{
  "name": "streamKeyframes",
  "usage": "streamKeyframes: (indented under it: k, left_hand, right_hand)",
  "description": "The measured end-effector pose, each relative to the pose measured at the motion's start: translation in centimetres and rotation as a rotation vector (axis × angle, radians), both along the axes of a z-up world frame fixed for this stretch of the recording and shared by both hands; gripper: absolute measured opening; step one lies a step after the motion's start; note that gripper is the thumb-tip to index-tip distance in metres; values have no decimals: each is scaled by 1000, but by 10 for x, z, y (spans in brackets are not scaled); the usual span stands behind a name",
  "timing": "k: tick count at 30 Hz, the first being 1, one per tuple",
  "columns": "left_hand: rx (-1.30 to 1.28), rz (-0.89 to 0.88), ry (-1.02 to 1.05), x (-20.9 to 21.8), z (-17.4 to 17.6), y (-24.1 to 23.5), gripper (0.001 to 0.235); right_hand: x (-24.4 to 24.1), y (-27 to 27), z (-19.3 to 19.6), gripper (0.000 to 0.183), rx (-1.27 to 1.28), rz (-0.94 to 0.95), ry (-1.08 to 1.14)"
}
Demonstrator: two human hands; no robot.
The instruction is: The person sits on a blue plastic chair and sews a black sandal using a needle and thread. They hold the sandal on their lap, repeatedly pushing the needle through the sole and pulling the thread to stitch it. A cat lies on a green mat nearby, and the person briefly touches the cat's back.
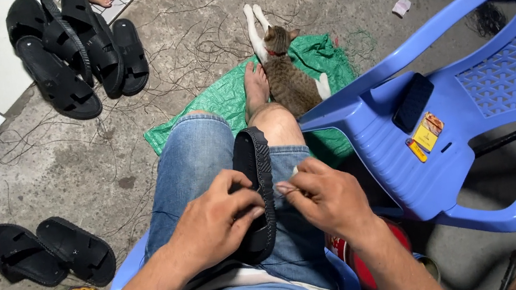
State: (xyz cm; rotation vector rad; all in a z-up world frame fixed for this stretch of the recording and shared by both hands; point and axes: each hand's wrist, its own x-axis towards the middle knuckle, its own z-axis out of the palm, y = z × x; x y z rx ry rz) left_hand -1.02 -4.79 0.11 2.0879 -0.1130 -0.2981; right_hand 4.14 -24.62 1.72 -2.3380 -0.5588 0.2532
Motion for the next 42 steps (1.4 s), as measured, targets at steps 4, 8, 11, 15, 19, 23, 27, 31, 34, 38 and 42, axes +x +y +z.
streamKeyframes:
  k: [4,8,11,15,19,23,27,31,34,38,42]
  left_hand:
    - [89,-90,-76,-1,2,4,9]
    - [44,-88,-46,1,3,6,9]
    - [47,-95,-69,1,6,9,8]
    - [92,-173,-54,5,19,20,10]
    - [198,-265,-21,13,34,31,27]
    - [566,-467,-19,22,8,37,34]
    - [562,-448,-109,32,2,51,19]
    - [-588,-314,103,39,37,59,27]
    - [-891,-161,201,42,33,56,24]
    - [-62,-371,337,56,21,51,39]
    - [248,-463,283,61,10,42,44]
  right_hand:
    - [-3,1,-4,16,-341,97,165]
    - [-8,-21,-9,10,613,-436,810]
    - [19,-88,33,20,1518,-476,694]
    - [42,-144,38,8,1271,-1123,99]
    - [18,-114,-12,19,356,-494,-339]
    - [-13,-32,-16,39,-67,85,-38]
    - [-6,-6,-26,11,-112,87,-107]
    - [1,-2,-25,6,178,29,187]
    - [0,-3,-30,8,260,-27,297]
    - [3,-7,-37,9,339,-45,377]
    - [0,-9,-43,9,372,-83,417]
